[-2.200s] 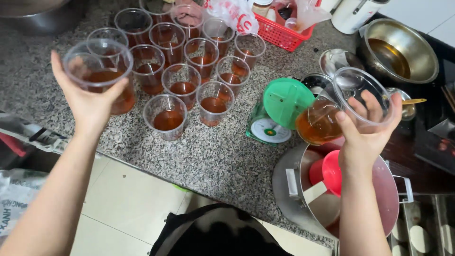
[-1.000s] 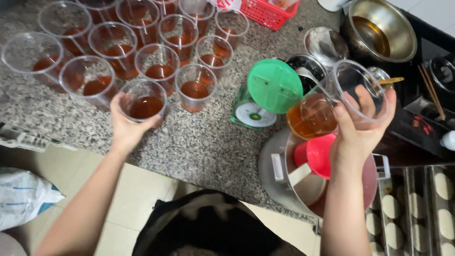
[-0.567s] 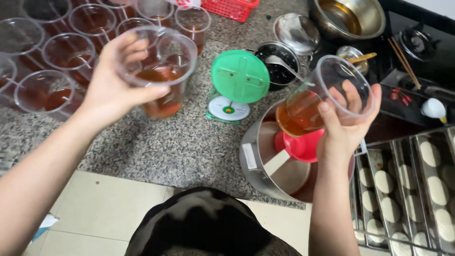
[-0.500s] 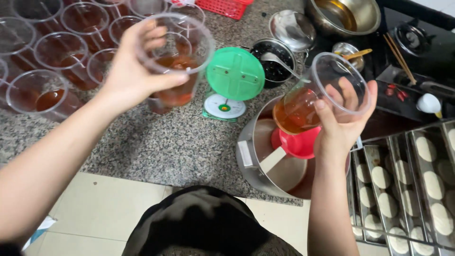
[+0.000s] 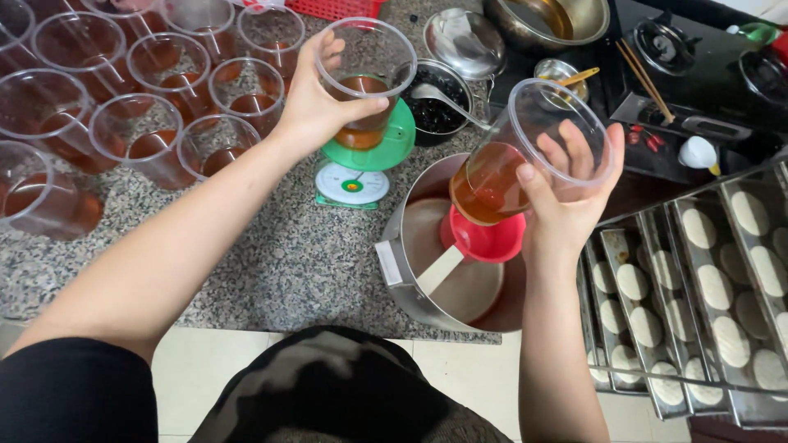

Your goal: Filling multiple plastic cups with a liquid beverage from a large pot using a ladle and a kitchen scale.

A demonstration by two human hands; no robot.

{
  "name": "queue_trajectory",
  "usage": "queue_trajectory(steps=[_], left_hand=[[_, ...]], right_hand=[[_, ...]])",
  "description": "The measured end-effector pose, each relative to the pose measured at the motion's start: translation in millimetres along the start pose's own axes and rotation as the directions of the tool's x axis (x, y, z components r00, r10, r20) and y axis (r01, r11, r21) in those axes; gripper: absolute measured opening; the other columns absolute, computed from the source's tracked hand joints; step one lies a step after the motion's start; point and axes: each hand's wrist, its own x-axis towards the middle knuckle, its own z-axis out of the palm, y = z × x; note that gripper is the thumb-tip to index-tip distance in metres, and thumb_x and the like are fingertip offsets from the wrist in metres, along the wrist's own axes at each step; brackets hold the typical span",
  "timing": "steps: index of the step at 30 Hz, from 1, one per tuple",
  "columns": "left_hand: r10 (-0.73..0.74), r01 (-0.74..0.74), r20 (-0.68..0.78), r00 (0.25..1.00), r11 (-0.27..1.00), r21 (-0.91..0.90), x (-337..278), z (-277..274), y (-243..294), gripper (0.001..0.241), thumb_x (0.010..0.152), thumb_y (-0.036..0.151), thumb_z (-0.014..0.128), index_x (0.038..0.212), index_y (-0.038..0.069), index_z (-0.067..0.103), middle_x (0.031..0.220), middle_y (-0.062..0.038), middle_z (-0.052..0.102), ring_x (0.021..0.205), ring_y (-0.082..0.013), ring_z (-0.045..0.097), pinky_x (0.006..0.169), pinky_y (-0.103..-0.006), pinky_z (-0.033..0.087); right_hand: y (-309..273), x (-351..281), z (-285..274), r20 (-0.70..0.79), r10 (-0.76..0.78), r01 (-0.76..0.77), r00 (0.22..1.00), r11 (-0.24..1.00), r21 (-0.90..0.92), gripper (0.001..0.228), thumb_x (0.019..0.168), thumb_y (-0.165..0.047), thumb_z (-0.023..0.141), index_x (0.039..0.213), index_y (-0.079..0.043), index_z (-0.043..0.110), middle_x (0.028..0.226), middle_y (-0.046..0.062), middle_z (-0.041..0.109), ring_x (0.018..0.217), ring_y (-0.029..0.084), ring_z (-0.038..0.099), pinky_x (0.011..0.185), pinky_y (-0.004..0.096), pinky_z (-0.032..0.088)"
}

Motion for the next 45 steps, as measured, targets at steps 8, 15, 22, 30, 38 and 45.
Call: queue_trajectory(steps=[8,15,22,30,38,45], left_hand=[[0.022,-0.026,0.073,0.997,0.998,0.052,-1,8,2,0.124,0.077,0.031,0.102,0.162,0.002,0.016,0.162,-0.026,0.037,0.156,-0.0363,0.035,0.130,-0.0465,0.029],[0.030,-0.031,0.098,0.995,0.999,0.012,-7,5,8,0.130,0.077,0.027,0.103,0.165,0.006,0.010,0.167,-0.029,0.030,0.161,-0.0392,0.027,0.132,-0.0478,0.025],[0.106,-0.107,0.106,0.989,0.994,-0.002,-10,8,-1,0.133,0.081,0.023,0.104,0.168,0.010,0.004,0.172,-0.031,0.025,0.165,-0.0410,0.022,0.136,-0.0495,0.024],[0.095,-0.099,0.093,0.991,0.994,0.041,-13,8,-7,0.137,0.081,0.026,0.106,0.168,0.011,0.001,0.172,-0.033,0.022,0.164,-0.0418,0.021,0.135,-0.0498,0.026],[0.071,-0.075,0.095,0.993,0.996,0.045,-13,7,6,0.140,0.078,0.030,0.104,0.166,0.006,-0.001,0.170,-0.033,0.023,0.162,-0.0428,0.026,0.132,-0.0492,0.029],[-0.044,0.041,0.016,0.999,0.984,0.174,-60,-19,24,0.143,0.075,0.033,0.104,0.163,-0.002,-0.003,0.165,-0.032,0.022,0.156,-0.0417,0.026,0.128,-0.0498,0.026]], right_hand=[[-8,3,3,-0.007,0.016,-0.016,1.000,0.998,-0.066,0.108,0.091,0.013,0.083,0.170,-0.012,0.012,0.151,0.019,0.048,0.131,0.027,0.058,0.113,0.040,0.055],[-10,3,5,0.003,0.018,-0.018,1.000,0.996,-0.084,0.109,0.093,0.011,0.085,0.171,-0.012,0.012,0.153,0.020,0.048,0.127,0.027,0.057,0.116,0.040,0.055],[-10,2,1,0.021,0.010,-0.008,1.000,0.997,-0.076,0.105,0.095,0.010,0.086,0.167,-0.011,0.013,0.153,0.020,0.048,0.126,0.027,0.057,0.110,0.037,0.053],[-12,-1,3,0.019,0.016,-0.015,1.000,0.998,-0.066,0.104,0.095,0.011,0.085,0.166,-0.011,0.013,0.151,0.020,0.048,0.125,0.027,0.057,0.110,0.037,0.057],[-14,1,6,0.008,0.048,-0.047,0.999,0.998,-0.045,0.107,0.092,0.014,0.081,0.170,-0.013,0.013,0.152,0.019,0.046,0.125,0.025,0.055,0.105,0.035,0.058],[-2,36,-4,0.128,-0.027,0.047,0.991,0.986,-0.158,0.106,0.094,0.018,0.082,0.167,-0.012,0.012,0.149,0.017,0.047,0.126,0.023,0.053,0.111,0.033,0.051]])
